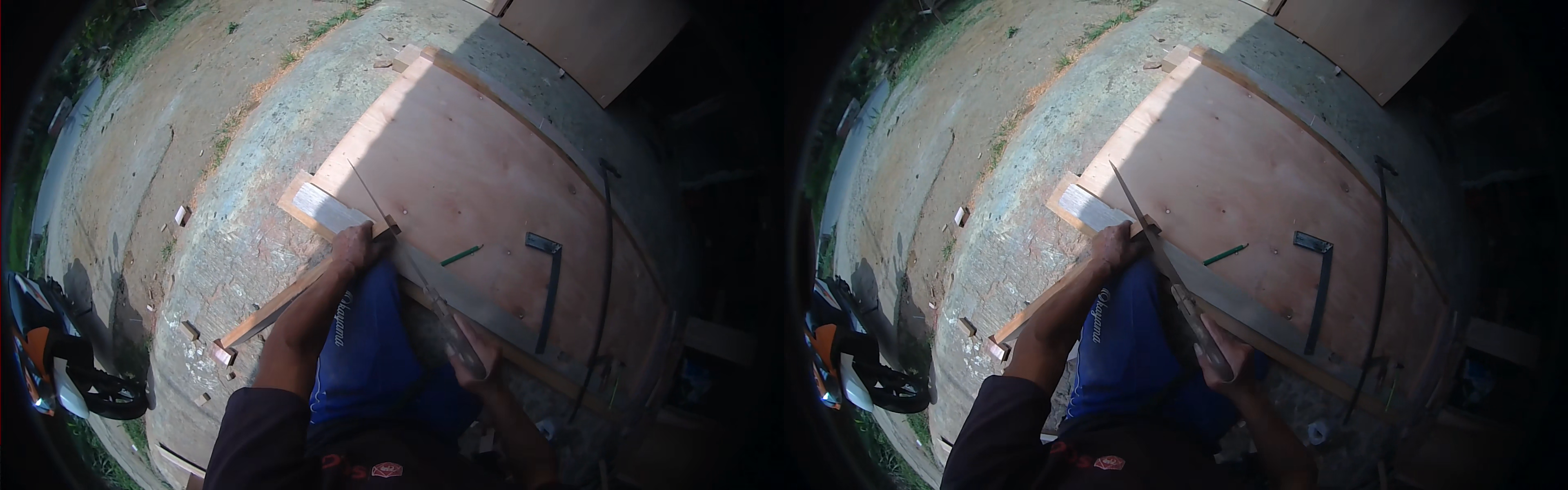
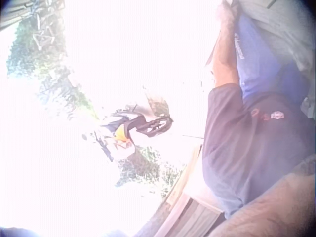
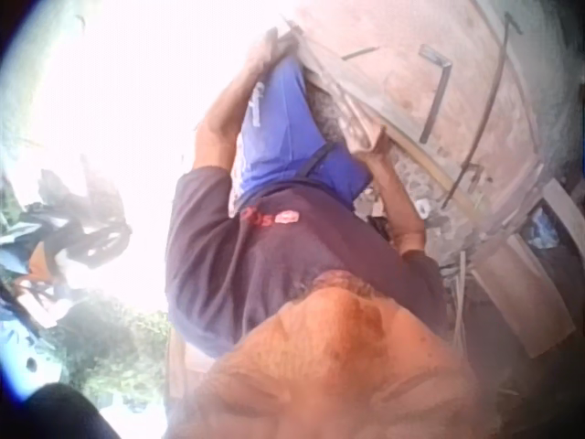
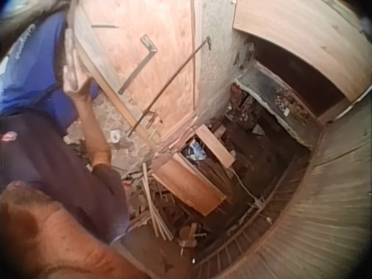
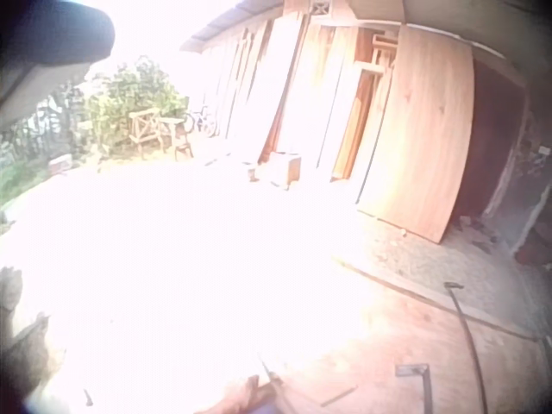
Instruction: The person assembles a rectangular wooden frame on a plywood work surface. They use a hand saw to cut a wooden plank, a try square to measure and mark, and a hammer to drive nails into the joints. The person repeatedly measures, cuts, and hammers pieces together to form the frame structure.
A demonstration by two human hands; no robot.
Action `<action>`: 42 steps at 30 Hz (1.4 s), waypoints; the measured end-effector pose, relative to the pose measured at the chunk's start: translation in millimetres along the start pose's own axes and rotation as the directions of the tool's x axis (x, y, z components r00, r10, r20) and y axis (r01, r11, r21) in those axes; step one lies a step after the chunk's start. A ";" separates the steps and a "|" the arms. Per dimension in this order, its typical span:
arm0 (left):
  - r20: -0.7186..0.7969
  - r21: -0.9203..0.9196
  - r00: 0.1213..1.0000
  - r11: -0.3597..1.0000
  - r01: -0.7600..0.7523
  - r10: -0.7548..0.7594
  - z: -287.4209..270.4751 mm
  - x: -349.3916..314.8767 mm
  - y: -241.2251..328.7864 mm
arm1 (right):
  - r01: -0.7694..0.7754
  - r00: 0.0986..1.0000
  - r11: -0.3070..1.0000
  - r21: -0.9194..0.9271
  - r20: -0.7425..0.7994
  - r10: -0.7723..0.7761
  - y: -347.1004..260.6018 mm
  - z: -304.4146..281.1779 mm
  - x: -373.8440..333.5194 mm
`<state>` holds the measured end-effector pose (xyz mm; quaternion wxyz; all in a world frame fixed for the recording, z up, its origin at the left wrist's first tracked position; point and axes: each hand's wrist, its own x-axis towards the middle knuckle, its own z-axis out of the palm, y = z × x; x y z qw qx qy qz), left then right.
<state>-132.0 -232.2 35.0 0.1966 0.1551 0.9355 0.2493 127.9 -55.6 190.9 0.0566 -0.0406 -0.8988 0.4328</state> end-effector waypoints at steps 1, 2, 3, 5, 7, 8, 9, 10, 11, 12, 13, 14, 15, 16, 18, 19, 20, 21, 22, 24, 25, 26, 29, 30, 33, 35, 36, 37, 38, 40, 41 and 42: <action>-0.018 -0.013 1.000 1.000 0.012 -0.013 -6.5 4.2 -4.4 | -0.030 0.999 0.996 0.087 -0.011 0.031 -2.7 15.5 41.1; -0.026 -0.030 0.999 0.999 0.024 -0.025 -10.0 4.9 -10.7 | -0.069 0.997 0.983 0.171 -0.015 0.073 -9.9 28.6 64.3; -0.038 -0.054 0.998 0.997 0.048 -0.051 -12.8 6.3 -13.7 | 0.176 0.982 0.984 0.042 -0.084 -0.172 -11.9 37.1 74.4; -0.032 -0.048 0.996 0.996 0.076 -0.078 -10.4 -6.8 -5.4 | 0.064 0.998 0.995 0.082 -0.030 -0.062 0.4 36.7 60.5; -0.059 -0.040 0.994 0.995 0.087 -0.089 -12.4 -9.0 -5.2 | 0.134 0.991 0.991 -0.003 -0.025 -0.134 -7.5 17.1 29.3; -0.078 -0.046 0.994 0.996 0.078 -0.082 -11.7 -5.1 -7.2 | 0.113 0.994 0.993 -0.016 0.013 -0.113 -15.5 0.5 18.1; -0.079 -0.055 0.994 0.996 0.071 -0.075 -4.5 -8.3 -11.1 | 0.076 0.996 0.997 -0.033 0.056 -0.074 -24.4 -17.3 0.5; -0.072 -0.068 0.993 0.994 0.088 -0.093 -0.9 -9.6 -13.4 | 0.092 0.994 0.994 -0.054 0.061 -0.089 -29.5 -37.7 -21.4; -0.059 -0.064 0.993 0.993 0.100 -0.104 0.2 -7.1 -7.0 | 0.096 0.994 0.993 -0.075 0.063 -0.092 -29.3 -45.1 -26.5; -0.038 -0.058 0.992 0.991 0.118 -0.120 1.4 -10.2 0.1 | 0.102 0.993 0.990 -0.093 0.068 -0.096 -28.1 -51.4 -30.4; -0.027 -0.045 0.991 0.990 0.133 -0.134 1.0 -11.2 3.0 | 0.109 0.992 0.989 -0.101 0.076 -0.102 -25.0 -51.3 -26.2; -0.025 -0.045 0.991 0.991 0.129 -0.130 1.7 -12.1 -0.2 | 0.118 0.991 0.987 -0.112 0.075 -0.110 -26.5 -51.1 -24.3; -0.021 -0.046 0.992 0.991 0.123 -0.124 6.2 -11.6 -7.2 | 0.040 0.996 0.997 -0.061 0.088 -0.035 -21.4 -39.9 -8.5; -0.032 -0.045 0.993 0.993 0.112 -0.114 5.8 -6.8 -10.1 | -0.024 0.995 1.000 -0.012 0.097 0.025 -14.0 -27.8 14.0; -0.054 -0.031 0.996 0.997 0.069 -0.071 -1.2 -2.3 -15.4 | -0.027 0.998 0.999 0.020 0.062 0.025 -10.2 -19.6 30.3; -0.062 -0.033 0.997 0.998 0.049 -0.051 -0.7 -3.7 -14.4 | -0.031 0.998 0.999 0.029 0.051 0.029 -7.4 -18.9 31.4; -0.059 -0.017 0.998 0.999 0.033 -0.034 -0.3 -3.6 -13.1 | 0.003 0.998 1.000 0.010 0.056 -0.003 0.2 -15.6 27.4; -0.056 -0.001 0.998 1.000 0.017 -0.017 -0.4 -4.6 -12.7 | 0.024 0.999 1.000 0.007 0.021 -0.025 -1.1 -13.4 18.5; -0.048 0.014 0.999 1.000 0.010 -0.009 -0.2 -4.8 -13.4 | 0.042 0.999 0.999 0.006 -0.006 -0.042 -3.2 -7.2 9.7; -0.058 0.021 0.997 0.999 -0.046 0.047 -4.5 1.6 -13.8 | 0.074 0.997 0.997 -0.017 -0.026 -0.074 -5.7 -4.3 4.9; -0.049 0.017 0.997 0.998 -0.065 0.066 -2.8 0.6 -12.9 | 0.047 0.998 0.999 -0.005 -0.030 -0.047 -5.5 -1.4 0.0; -0.025 0.033 0.997 0.996 -0.077 0.078 -2.3 0.7 -11.6 | 0.021 0.999 1.000 0.007 -0.033 -0.021 -5.3 3.3 -6.0; 0.047 0.066 0.994 0.992 -0.105 0.102 -5.4 6.9 -20.1 | 0.063 0.997 0.996 -0.064 -0.051 -0.066 11.8 4.3 -16.6; 0.069 0.063 0.992 0.992 -0.111 0.107 -0.2 14.9 -22.3 | 0.104 0.993 0.990 -0.097 -0.050 -0.109 21.7 2.3 -18.8; 0.169 0.140 0.975 0.976 -0.169 0.145 15.6 29.0 -4.1 | -0.233 0.972 0.964 0.132 0.000 0.235 53.7 1.0 -39.5; 0.169 0.157 0.968 0.965 -0.212 0.185 17.1 28.9 -2.8 | -0.432 0.898 0.849 0.305 0.058 0.436 46.2 4.5 -44.4; 0.161 0.144 0.967 0.965 -0.221 0.197 15.2 27.3 -7.0 | -0.402 0.912 0.867 0.293 0.048 0.407 43.7 10.8 -44.5; 0.144 0.110 0.969 0.970 -0.217 0.201 9.7 23.9 -10.6 | -0.377 0.923 0.883 0.280 0.032 0.383 42.7 16.7 -44.5; 0.119 0.080 0.970 0.971 -0.224 0.214 -0.8 22.6 -11.8 | -0.208 0.977 0.965 0.160 -0.023 0.214 46.0 25.4 -41.0; 0.084 0.044 0.981 0.983 -0.179 0.175 -13.8 18.5 -18.4 | -0.060 0.998 0.998 0.015 -0.033 0.060 34.8 34.6 -30.0; 0.078 0.028 0.989 0.991 -0.128 0.126 -12.5 13.8 -20.0 | -0.086 0.996 0.996 0.035 -0.026 0.086 24.4 31.5 -26.3; 0.073 0.012 0.994 0.997 -0.079 0.078 -10.2 9.0 -20.5 | -0.113 0.993 0.992 0.053 -0.020 0.114 15.0 28.7 -23.5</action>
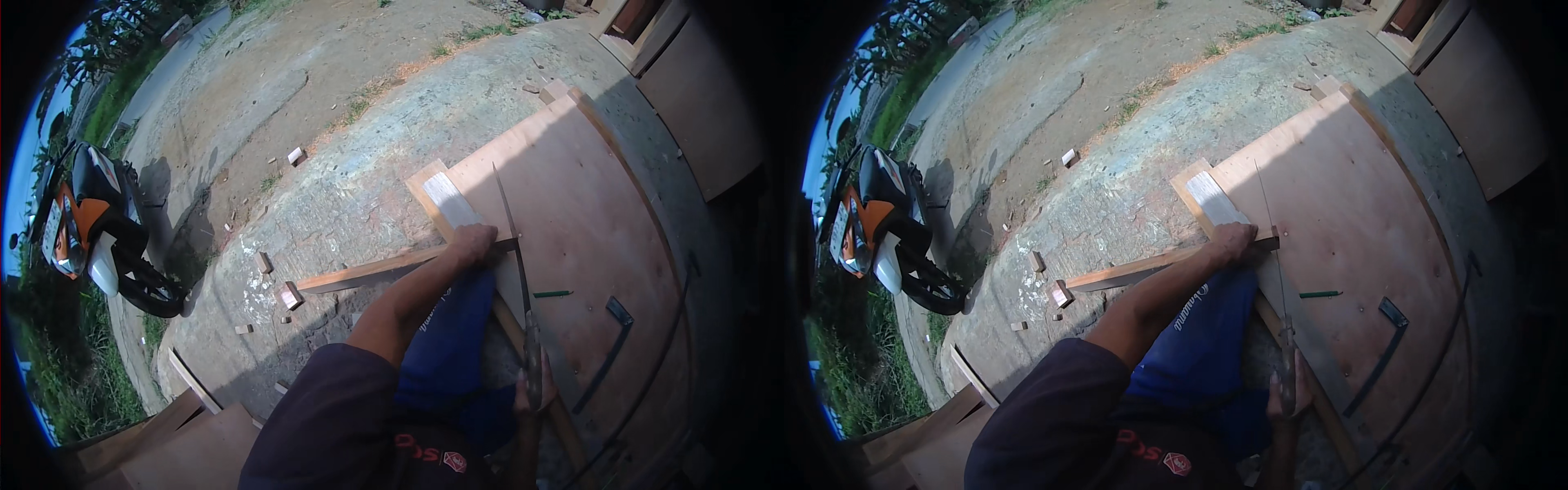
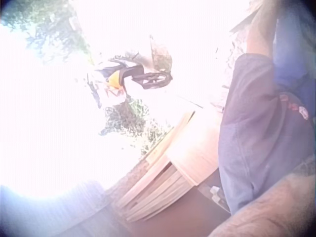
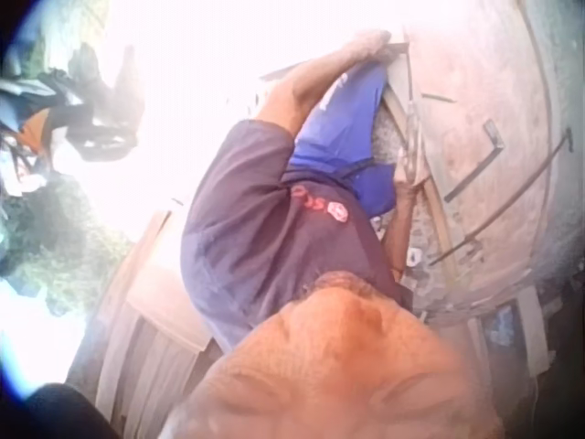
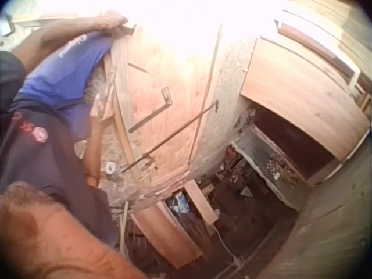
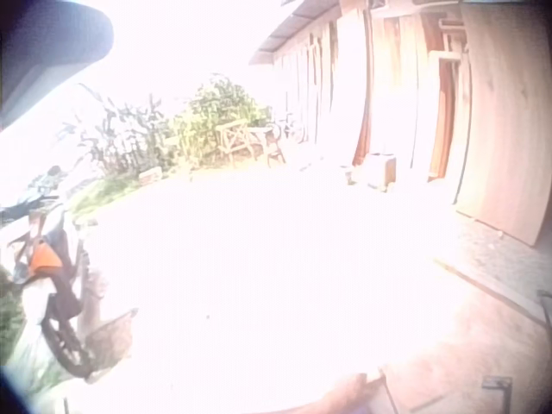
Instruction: The person assembles a rectangular wooden frame on a plywood work surface. They use a hand saw to cut a wooden plank, a try square to measure and mark, and a hammer to drive nails into the joints. The person repeatedly measures, cuts, and hammers pieces together to form the frame structure.
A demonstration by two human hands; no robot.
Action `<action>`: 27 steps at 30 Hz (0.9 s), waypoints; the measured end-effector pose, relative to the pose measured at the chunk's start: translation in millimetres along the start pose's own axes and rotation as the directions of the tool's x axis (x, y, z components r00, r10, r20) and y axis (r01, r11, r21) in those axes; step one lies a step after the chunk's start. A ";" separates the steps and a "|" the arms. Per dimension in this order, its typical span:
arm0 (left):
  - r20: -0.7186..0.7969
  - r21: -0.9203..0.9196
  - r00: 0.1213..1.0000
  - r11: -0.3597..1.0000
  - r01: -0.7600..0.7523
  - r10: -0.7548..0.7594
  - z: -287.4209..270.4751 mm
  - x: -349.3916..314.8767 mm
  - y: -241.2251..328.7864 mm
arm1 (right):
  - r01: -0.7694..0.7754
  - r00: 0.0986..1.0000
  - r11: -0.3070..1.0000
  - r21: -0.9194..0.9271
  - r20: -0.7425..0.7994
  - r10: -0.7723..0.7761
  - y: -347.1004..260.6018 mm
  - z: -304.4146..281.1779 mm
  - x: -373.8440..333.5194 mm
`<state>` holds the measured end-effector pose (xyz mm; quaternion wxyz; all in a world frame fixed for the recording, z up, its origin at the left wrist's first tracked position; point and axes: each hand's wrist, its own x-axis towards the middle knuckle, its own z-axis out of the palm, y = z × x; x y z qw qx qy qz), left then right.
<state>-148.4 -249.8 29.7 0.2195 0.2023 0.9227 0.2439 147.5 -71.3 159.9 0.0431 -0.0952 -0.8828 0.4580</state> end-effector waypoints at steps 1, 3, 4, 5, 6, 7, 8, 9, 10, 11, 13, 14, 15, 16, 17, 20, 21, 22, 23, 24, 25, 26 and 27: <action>-0.047 0.003 0.999 1.000 0.017 -0.017 5.0 -3.2 2.4 | -0.027 1.000 1.000 0.014 0.006 0.027 -5.6 -0.5 1.5; -0.141 0.000 0.989 0.999 0.052 -0.052 20.5 -7.4 9.1 | 0.029 0.999 0.999 0.040 -0.028 -0.028 0.2 1.8 -6.1; -0.144 0.002 0.990 1.000 0.012 -0.011 24.2 -8.4 14.0 | 0.056 0.997 0.997 0.049 -0.051 -0.053 7.5 2.3 -10.5; -0.115 0.015 0.993 1.000 -0.017 0.018 21.7 -8.3 16.7 | 0.041 0.998 0.998 0.047 -0.055 -0.038 19.1 4.9 -20.7; -0.086 0.027 0.995 0.999 -0.047 0.049 18.2 -6.0 19.5 | 0.025 0.998 0.999 0.044 -0.059 -0.022 32.5 7.7 -30.1; -0.052 0.033 0.996 0.997 -0.077 0.078 20.3 -7.4 21.8 | 0.005 0.998 0.999 0.037 -0.061 -0.002 40.0 7.6 -39.2; -0.058 0.050 0.995 0.996 -0.077 0.080 24.8 -6.6 13.6 | -0.040 0.997 0.996 0.077 -0.067 0.045 32.1 12.4 -39.9; -0.062 0.068 0.995 0.995 -0.077 0.081 31.4 -7.5 1.3 | -0.086 0.993 0.989 0.118 -0.071 0.094 21.0 20.8 -45.0; -0.061 0.084 0.994 0.992 -0.089 0.094 35.3 -4.8 -4.1 | -0.077 0.993 0.989 0.123 -0.079 0.087 14.8 24.3 -44.2; -0.042 0.070 0.994 0.993 -0.095 0.098 24.8 -4.7 6.2 | -0.086 0.989 0.989 0.120 -0.108 0.099 11.2 25.5 -45.3; 0.005 0.046 0.995 0.994 -0.100 0.100 4.4 -10.7 19.9 | 0.002 0.989 0.999 0.051 -0.147 0.006 4.2 30.0 -42.3; -0.001 0.047 0.996 0.995 -0.093 0.093 1.7 -10.5 17.0 | 0.027 0.989 1.000 0.011 -0.148 -0.025 -2.9 30.1 -37.7; -0.004 0.050 0.996 0.995 -0.090 0.090 -0.4 -7.3 13.6 | 0.049 0.987 0.998 -0.028 -0.152 -0.052 -10.5 30.8 -30.9; -0.007 0.048 0.995 0.994 -0.101 0.102 -0.9 -1.7 14.0 | 0.067 0.983 0.995 -0.079 -0.164 -0.080 -18.2 28.4 -23.1; -0.013 0.040 0.995 0.995 -0.097 0.097 -0.1 0.9 10.3 | 0.046 0.990 0.995 -0.091 -0.126 -0.058 -27.6 23.5 -17.1; -0.015 0.049 0.996 0.995 -0.083 0.084 -5.3 5.4 1.5 | -0.058 0.993 0.997 -0.048 -0.102 0.053 -49.8 18.5 -6.3; -0.025 0.060 0.998 0.997 -0.053 0.054 0.5 8.7 -9.5 | -0.098 0.991 0.994 0.039 -0.086 0.101 -49.2 27.2 -4.6; 0.002 0.064 0.998 0.996 -0.060 0.060 -1.6 11.0 -0.7 | -0.033 0.987 0.999 0.015 -0.160 0.035 -45.0 32.7 -5.6; 0.004 0.078 0.997 0.994 -0.079 0.079 -0.7 11.8 1.6 | -0.035 0.983 0.999 0.030 -0.179 0.040 -40.7 36.2 -10.0; 0.004 0.090 0.995 0.991 -0.096 0.096 1.5 14.0 4.7 | -0.034 0.980 0.998 0.044 -0.196 0.042 -36.9 38.6 -14.7; -0.001 0.103 0.994 0.989 -0.105 0.106 1.4 16.2 6.1 | -0.026 0.978 0.998 0.060 -0.207 0.038 -35.9 40.1 -17.9; -0.003 0.107 0.995 0.989 -0.104 0.105 2.7 17.1 7.1 | -0.016 0.973 0.999 0.050 -0.228 0.027 -39.8 37.8 -22.7; -0.008 0.111 0.995 0.989 -0.098 0.099 3.9 17.1 5.2 | -0.049 0.975 0.996 0.069 -0.215 0.063 -47.7 32.3 -32.2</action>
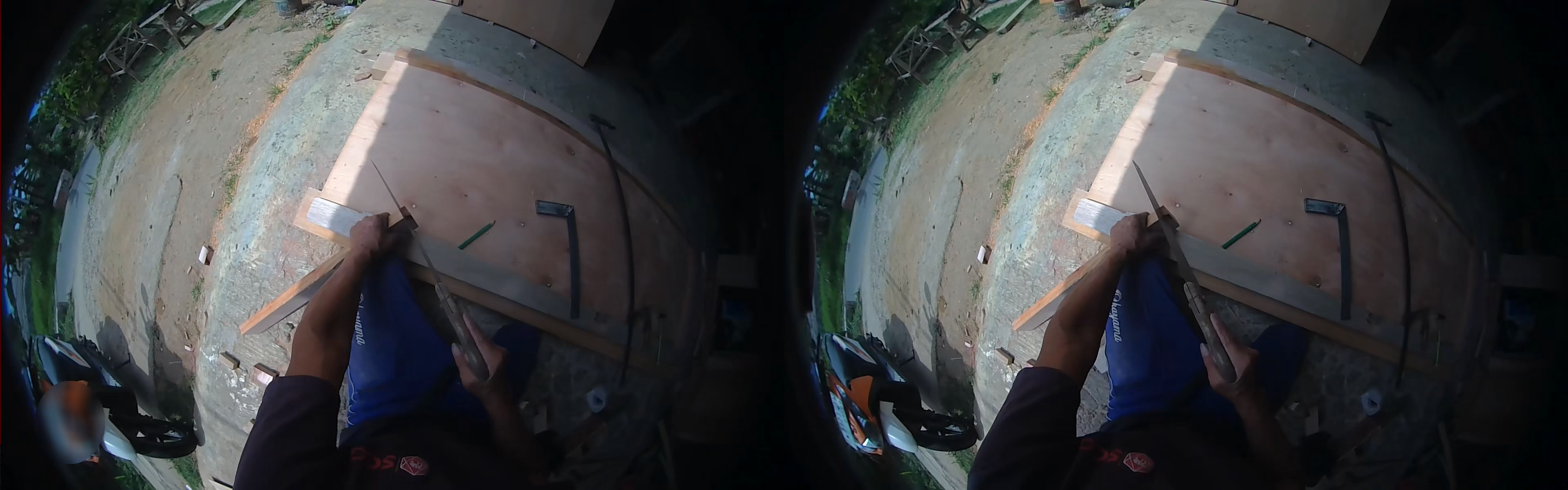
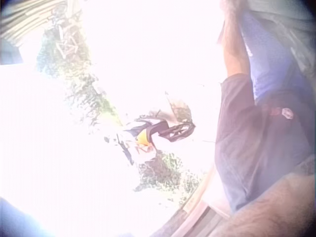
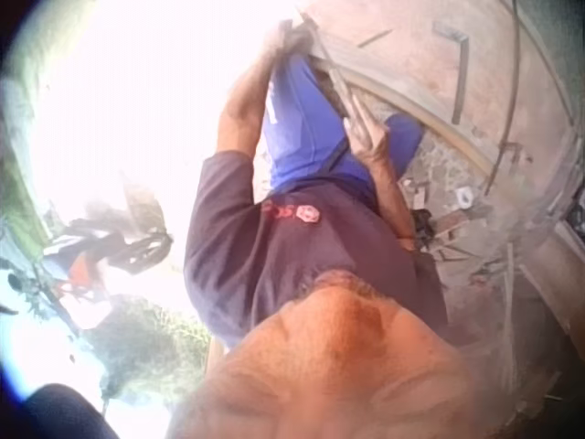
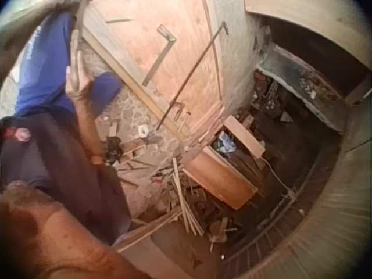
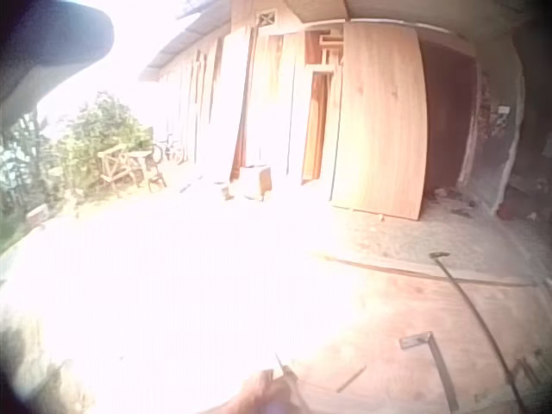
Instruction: The person assembles a rectangular wooden frame on a plywood work surface. They use a hand saw to cut a wooden plank, a try square to measure and mark, and a hammer to drive nails into the joints. The person repeatedly measures, cuts, and hammers pieces together to form the frame structure.
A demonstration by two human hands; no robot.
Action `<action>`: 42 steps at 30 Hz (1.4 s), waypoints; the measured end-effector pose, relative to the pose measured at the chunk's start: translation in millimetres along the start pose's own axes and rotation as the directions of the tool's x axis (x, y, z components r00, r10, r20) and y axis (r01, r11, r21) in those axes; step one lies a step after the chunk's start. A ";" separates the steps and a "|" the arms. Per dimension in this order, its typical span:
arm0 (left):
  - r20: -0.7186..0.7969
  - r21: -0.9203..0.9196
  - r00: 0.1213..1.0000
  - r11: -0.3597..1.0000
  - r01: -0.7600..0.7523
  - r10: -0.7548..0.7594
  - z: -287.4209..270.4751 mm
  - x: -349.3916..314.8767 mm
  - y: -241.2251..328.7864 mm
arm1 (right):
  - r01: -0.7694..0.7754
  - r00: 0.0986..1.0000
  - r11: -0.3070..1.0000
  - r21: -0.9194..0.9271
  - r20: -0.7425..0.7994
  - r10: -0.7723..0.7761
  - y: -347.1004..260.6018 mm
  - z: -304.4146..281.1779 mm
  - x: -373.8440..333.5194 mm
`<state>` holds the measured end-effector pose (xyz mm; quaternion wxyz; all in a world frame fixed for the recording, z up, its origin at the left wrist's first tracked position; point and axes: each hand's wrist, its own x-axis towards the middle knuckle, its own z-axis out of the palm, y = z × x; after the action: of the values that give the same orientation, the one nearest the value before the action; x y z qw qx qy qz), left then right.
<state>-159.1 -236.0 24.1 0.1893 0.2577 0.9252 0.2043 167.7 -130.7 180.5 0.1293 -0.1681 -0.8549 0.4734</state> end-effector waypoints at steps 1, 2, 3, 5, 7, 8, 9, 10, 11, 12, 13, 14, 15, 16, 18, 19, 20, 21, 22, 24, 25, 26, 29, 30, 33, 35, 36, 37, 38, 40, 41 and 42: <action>-0.008 -0.003 1.000 1.000 0.013 -0.013 0.6 -0.9 -1.1 | -0.032 0.999 0.999 0.007 0.020 0.032 -10.9 -14.3 -11.0; -0.011 0.003 1.000 1.000 0.012 -0.012 1.0 -3.6 -2.2 | -0.062 0.997 0.998 0.013 0.044 0.061 -22.0 -29.9 -23.3; -0.019 0.005 1.000 1.000 0.015 -0.015 0.8 -5.3 -2.2 | -0.033 0.998 0.999 -0.027 0.055 0.035 -32.8 -51.5 -41.4; -0.009 0.012 0.999 0.999 0.033 -0.033 3.1 -8.2 1.7 | 0.015 0.998 0.999 -0.052 0.061 -0.012 -39.5 -71.7 -59.2; 0.009 0.027 0.998 0.997 0.067 -0.067 2.2 -11.2 6.2 | 0.071 0.996 0.997 -0.016 0.046 -0.071 -39.3 -72.9 -61.5; 0.012 0.031 0.997 0.997 0.074 -0.075 4.8 -15.1 3.9 | 0.041 0.997 0.999 0.006 0.063 -0.042 -32.0 -57.1 -41.1; 0.015 0.039 0.997 0.996 0.080 -0.081 8.0 -19.7 -0.7 | 0.010 0.997 0.999 0.030 0.077 -0.013 -17.3 -27.4 -7.0; -0.004 0.028 0.998 0.998 0.062 -0.062 3.6 -10.4 8.6 | 0.077 0.997 0.997 0.027 0.016 -0.078 2.9 -1.5 28.8; -0.008 0.013 0.999 0.999 0.045 -0.045 3.7 -7.3 15.8 | 0.123 0.992 0.992 0.012 -0.018 -0.122 10.1 24.9 63.9; -0.016 -0.003 0.999 0.999 0.036 -0.036 3.8 -5.8 20.6 | 0.172 0.984 0.985 -0.002 -0.045 -0.172 10.8 36.4 89.8; -0.006 -0.013 0.999 0.999 0.049 -0.049 1.7 -12.6 17.3 | 0.175 0.984 0.985 0.014 -0.041 -0.174 9.8 37.1 93.2; -0.002 -0.005 0.999 0.999 0.044 -0.044 -2.0 -10.9 16.2 | 0.176 0.984 0.984 0.029 -0.041 -0.174 7.7 35.6 94.6; 0.005 0.003 0.999 0.999 0.036 -0.036 -6.4 -5.7 16.5 | 0.175 0.984 0.984 0.042 -0.042 -0.173 5.1 32.3 94.2; 0.023 0.001 0.999 0.999 0.042 -0.042 -5.9 -10.0 14.0 | 0.105 0.994 0.994 0.012 0.023 -0.106 2.8 21.4 70.9; -0.004 0.009 1.000 1.000 0.020 -0.020 -13.2 -8.0 -1.9 | 0.107 0.991 0.994 -0.032 0.081 -0.104 -8.4 -17.3 11.2; -0.003 0.010 1.000 1.000 0.008 -0.008 -12.0 -10.5 -9.0 | 0.040 0.989 0.999 -0.031 0.145 -0.035 -20.0 -45.5 -21.1; 0.015 0.006 0.999 0.999 0.032 -0.032 -9.3 -11.9 -6.6 | 0.081 0.991 0.996 -0.033 0.111 -0.076 -23.7 -67.2 -47.8; 0.038 0.010 0.998 0.999 0.051 -0.052 -8.3 -10.0 1.3 | 0.116 0.991 0.993 -0.034 0.070 -0.114 -24.8 -77.0 -64.4; 0.054 0.022 0.996 0.998 0.064 -0.065 -6.7 -9.2 6.3 | 0.123 0.991 0.992 -0.034 0.066 -0.121 -20.8 -69.0 -61.0; 0.035 0.023 0.996 0.996 0.087 -0.087 -1.6 -11.8 2.3 | 0.175 0.984 0.984 -0.030 0.051 -0.173 -2.3 -34.6 -19.0; 0.015 0.015 0.996 0.996 0.083 -0.084 -2.0 -9.4 5.3 | 0.104 0.992 0.994 -0.016 0.073 -0.103 0.4 -11.3 19.6; 0.016 0.009 0.998 0.998 0.055 -0.055 -2.0 -4.8 16.8 | 0.014 0.997 1.000 0.012 0.081 -0.015 15.6 9.4 54.5; 0.033 0.026 0.999 0.999 0.040 -0.041 -4.3 -9.5 18.4 | 0.188 0.981 0.982 0.009 -0.049 -0.188 9.7 46.2 103.5; 0.029 0.032 0.999 0.999 0.037 -0.038 -7.0 -6.6 19.5 | 0.161 0.986 0.986 0.029 -0.036 -0.160 9.3 35.8 97.0; 0.043 0.059 0.998 0.998 0.033 -0.036 -10.4 -9.8 6.5 | 0.110 0.992 0.994 -0.011 0.055 -0.109 -5.6 -3.5 34.2; 0.065 0.055 0.997 0.998 0.040 -0.043 -2.4 -20.6 2.6 | 0.059 0.994 0.998 0.023 0.092 -0.061 -9.4 -30.8 -13.4; 0.077 0.045 0.996 0.998 0.039 -0.042 -1.3 -23.5 8.3 | 0.039 0.995 0.999 0.021 0.086 -0.040 -9.6 -28.4 -19.8; 0.069 0.043 0.997 0.999 0.031 -0.034 -5.1 -17.3 9.6 | 0.037 0.997 0.999 0.024 0.068 -0.038 -9.9 -21.0 -18.4; 0.066 0.044 0.996 0.997 0.057 -0.060 -5.2 -13.4 12.8 | 0.038 0.998 0.999 0.018 0.049 -0.038 -13.1 -17.4 -18.4; 0.067 0.050 0.993 0.994 0.096 -0.099 -5.3 -10.0 18.8 | 0.088 0.996 0.996 0.006 -0.012 -0.087 4.3 21.7 30.2; 0.029 0.017 0.992 0.993 0.120 -0.121 -11.3 -2.2 18.7 | 0.058 0.998 0.998 0.009 0.003 -0.058 2.5 26.4 55.9; -0.022 -0.018 0.987 0.987 0.161 -0.162 -13.0 3.2 8.0 | 0.133 0.991 0.991 -0.005 -0.004 -0.133 2.9 26.4 75.2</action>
<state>-164.4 -231.6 38.1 0.1964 0.1780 0.9435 0.1988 89.6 -118.6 169.1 0.1623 -0.1119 -0.8650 0.4615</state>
